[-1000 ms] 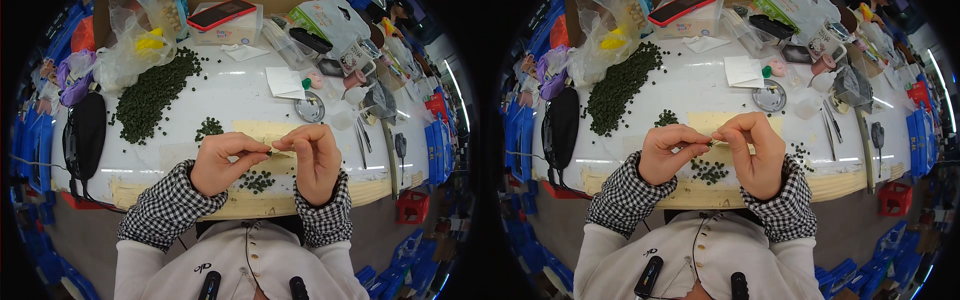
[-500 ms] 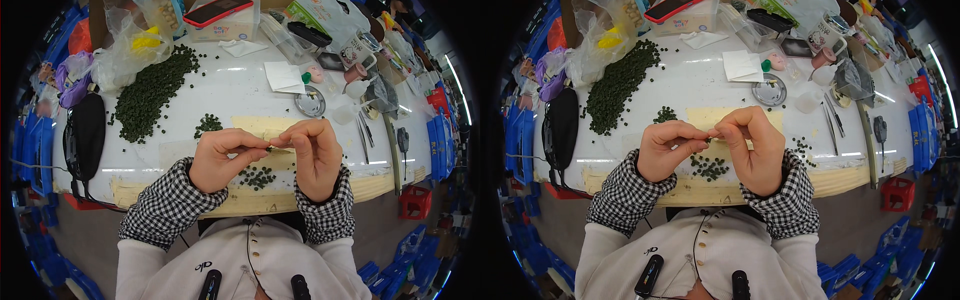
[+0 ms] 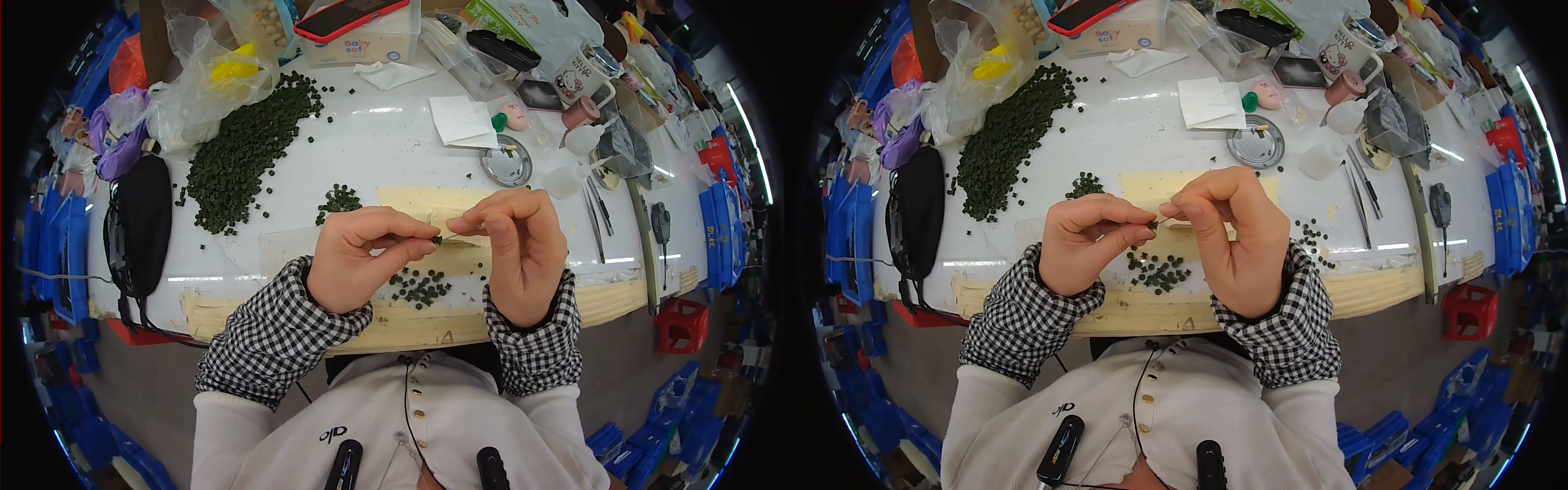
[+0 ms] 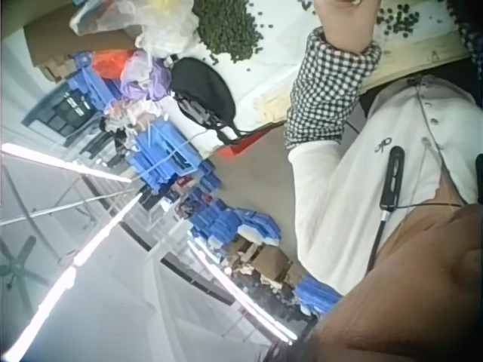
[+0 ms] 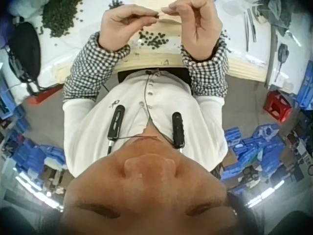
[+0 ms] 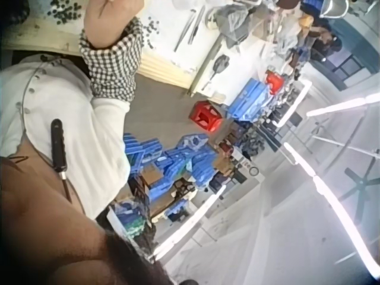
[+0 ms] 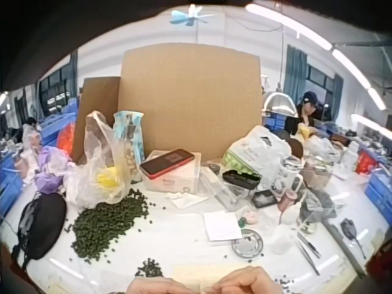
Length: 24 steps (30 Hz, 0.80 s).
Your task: Picking up small green components and placing them onto a yellow assembly sheet at a factory workbench.
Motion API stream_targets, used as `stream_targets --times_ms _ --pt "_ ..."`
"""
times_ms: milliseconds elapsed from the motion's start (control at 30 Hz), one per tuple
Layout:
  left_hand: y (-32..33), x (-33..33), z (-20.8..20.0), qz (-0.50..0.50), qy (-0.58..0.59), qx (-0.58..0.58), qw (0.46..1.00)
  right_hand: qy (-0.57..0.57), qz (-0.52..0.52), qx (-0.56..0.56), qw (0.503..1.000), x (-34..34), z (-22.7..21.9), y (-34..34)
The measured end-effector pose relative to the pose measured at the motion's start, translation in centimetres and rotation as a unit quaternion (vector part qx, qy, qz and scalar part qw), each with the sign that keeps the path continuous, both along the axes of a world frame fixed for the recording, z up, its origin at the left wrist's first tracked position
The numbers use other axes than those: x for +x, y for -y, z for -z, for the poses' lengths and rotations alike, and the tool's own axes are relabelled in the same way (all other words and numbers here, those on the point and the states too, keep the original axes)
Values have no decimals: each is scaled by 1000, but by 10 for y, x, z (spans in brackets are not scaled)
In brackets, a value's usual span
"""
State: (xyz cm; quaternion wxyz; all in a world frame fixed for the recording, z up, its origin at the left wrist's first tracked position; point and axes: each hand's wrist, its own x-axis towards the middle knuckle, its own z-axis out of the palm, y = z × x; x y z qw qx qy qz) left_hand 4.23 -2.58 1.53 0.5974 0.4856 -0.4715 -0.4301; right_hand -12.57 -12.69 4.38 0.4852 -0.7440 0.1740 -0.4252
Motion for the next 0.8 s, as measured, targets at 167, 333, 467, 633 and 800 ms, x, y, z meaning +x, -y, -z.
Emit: stream_targets --times_ms 167,333,467,633,800 --pt "-1 0 -4 -10 0 -17 1000 -54 126 -123 983 -9 7 14" --pt "-1 1 -2 -14 2 -31 999 -183 165 -255 935 -10 13 21" --pt "-1 1 0 -21 5 -42 999 -218 143 -277 925 -9 17 22" --pt "-2 1 -1 -28 9 -54 998 -177 173 -305 920 -10 8 12" --pt "-2 1 -2 -40 24 -72 996 -145 66 -213 964 -13 0 -17"
